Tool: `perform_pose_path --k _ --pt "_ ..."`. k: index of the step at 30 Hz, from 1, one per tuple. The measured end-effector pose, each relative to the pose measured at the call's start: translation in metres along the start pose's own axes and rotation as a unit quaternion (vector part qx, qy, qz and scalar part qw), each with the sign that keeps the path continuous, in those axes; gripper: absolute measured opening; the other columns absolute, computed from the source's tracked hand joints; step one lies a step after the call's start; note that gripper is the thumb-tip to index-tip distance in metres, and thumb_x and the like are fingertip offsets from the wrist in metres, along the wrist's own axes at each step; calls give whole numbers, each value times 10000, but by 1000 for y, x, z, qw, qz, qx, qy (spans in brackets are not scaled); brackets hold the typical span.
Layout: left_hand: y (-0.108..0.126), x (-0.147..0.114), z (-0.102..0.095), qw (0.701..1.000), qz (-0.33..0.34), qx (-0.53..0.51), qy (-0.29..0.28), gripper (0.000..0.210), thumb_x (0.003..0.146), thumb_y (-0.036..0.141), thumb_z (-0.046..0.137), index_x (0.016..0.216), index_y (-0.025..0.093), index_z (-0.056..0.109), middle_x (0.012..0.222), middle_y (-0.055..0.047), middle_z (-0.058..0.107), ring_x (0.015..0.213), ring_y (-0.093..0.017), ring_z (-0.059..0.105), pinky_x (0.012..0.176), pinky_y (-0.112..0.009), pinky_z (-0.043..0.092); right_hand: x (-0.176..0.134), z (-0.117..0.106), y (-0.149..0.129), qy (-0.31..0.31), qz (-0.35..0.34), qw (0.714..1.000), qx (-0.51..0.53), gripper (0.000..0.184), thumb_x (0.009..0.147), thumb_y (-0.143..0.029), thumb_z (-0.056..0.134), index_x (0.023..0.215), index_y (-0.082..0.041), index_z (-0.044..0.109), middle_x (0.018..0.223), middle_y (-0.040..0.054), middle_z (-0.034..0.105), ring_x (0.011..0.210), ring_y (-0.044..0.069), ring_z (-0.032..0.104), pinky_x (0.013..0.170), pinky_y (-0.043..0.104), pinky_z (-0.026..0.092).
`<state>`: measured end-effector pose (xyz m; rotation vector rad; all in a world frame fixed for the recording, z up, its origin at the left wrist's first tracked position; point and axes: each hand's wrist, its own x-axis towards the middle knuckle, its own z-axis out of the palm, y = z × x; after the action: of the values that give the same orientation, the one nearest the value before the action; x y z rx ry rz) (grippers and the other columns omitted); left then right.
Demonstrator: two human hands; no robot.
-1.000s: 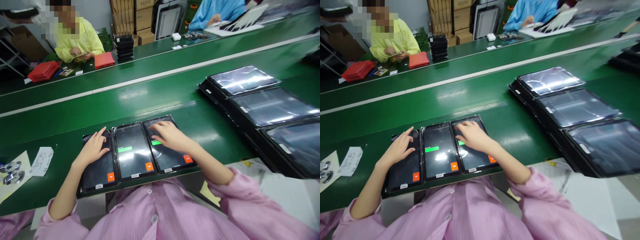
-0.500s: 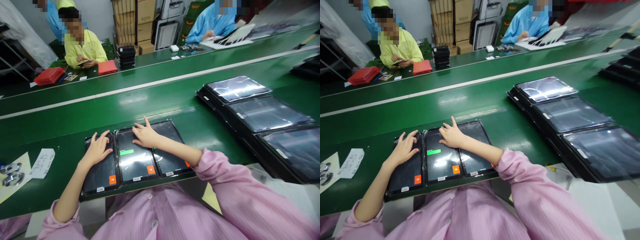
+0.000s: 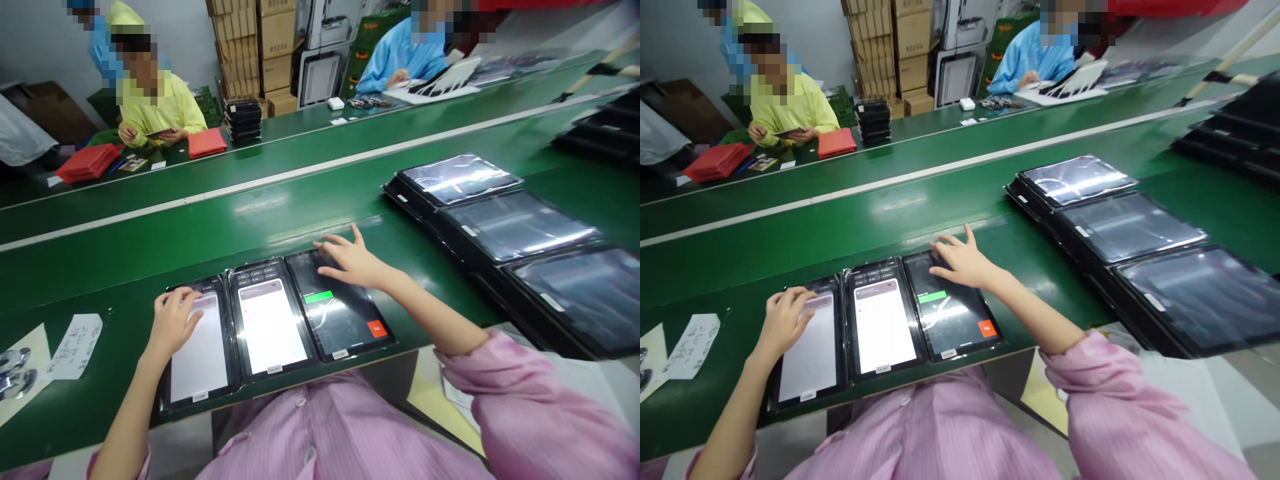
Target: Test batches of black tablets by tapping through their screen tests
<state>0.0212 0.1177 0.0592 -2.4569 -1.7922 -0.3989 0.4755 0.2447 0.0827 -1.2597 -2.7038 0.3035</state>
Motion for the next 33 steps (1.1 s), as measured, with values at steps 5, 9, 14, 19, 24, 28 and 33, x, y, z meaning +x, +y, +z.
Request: perform_pose_path --k 5,9,14,19,24,28,33 --pt "3 4 -1 999 -35 9 5 428 1024 427 342 1237 193 630 1206 -170 610 1163 -338 571 1030 -575 346 -14 -2 -6 -22 15 1000 -9 498 974 -551 480 1222 -128 566 1173 199 716 1320 416 533 1115 820 -9" --pt "2 4 0 999 -47 1 -4 427 1023 411 341 1255 210 637 1196 -157 603 1150 -318 569 1040 -564 352 -13 -11 -30 -33 -40 998 42 391 1008 -532 460 1123 -184 597 1120 136 733 1113 303 671 1188 734 75" --pt "5 14 1 999 -33 15 -12 472 1024 441 328 1299 246 659 1201 -159 581 1136 -323 560 1050 -595 332 28 17 -67 -4 -101 993 -57 501 989 -530 521 1351 -189 580 1578 213 408 1485 423 307 1144 788 108" --pt "3 19 -4 999 -29 23 -14 626 1001 593 271 1360 211 613 1198 -184 564 1139 -361 554 1055 -644 313 45 40 -68 21 -103 990 -96 634 981 -640 441 1472 -243 504 1574 222 385 1483 447 267 1122 797 143" --pt "-8 18 -7 996 -78 -41 25 633 994 621 220 1235 177 601 1242 -182 568 1199 -360 551 1061 -599 369 6 31 -8 65 20 997 -46 628 988 -663 341 1352 -203 565 1431 219 473 1366 390 411 1157 735 186" --pt "-5 42 -6 986 -113 -120 -35 566 987 576 242 1195 182 592 1323 -164 590 1274 -321 543 1097 -518 409 -28 36 33 81 111 990 -19 561 994 -621 345 1344 -249 578 1390 205 451 1332 399 404 1117 735 248" --pt "13 95 -6 957 -154 -139 -201 659 968 568 214 1321 169 600 1422 -120 601 1333 -283 538 1136 -411 403 -26 48 47 192 127 971 66 568 946 -662 402 1337 -284 565 1447 169 384 1398 406 297 1149 748 97"
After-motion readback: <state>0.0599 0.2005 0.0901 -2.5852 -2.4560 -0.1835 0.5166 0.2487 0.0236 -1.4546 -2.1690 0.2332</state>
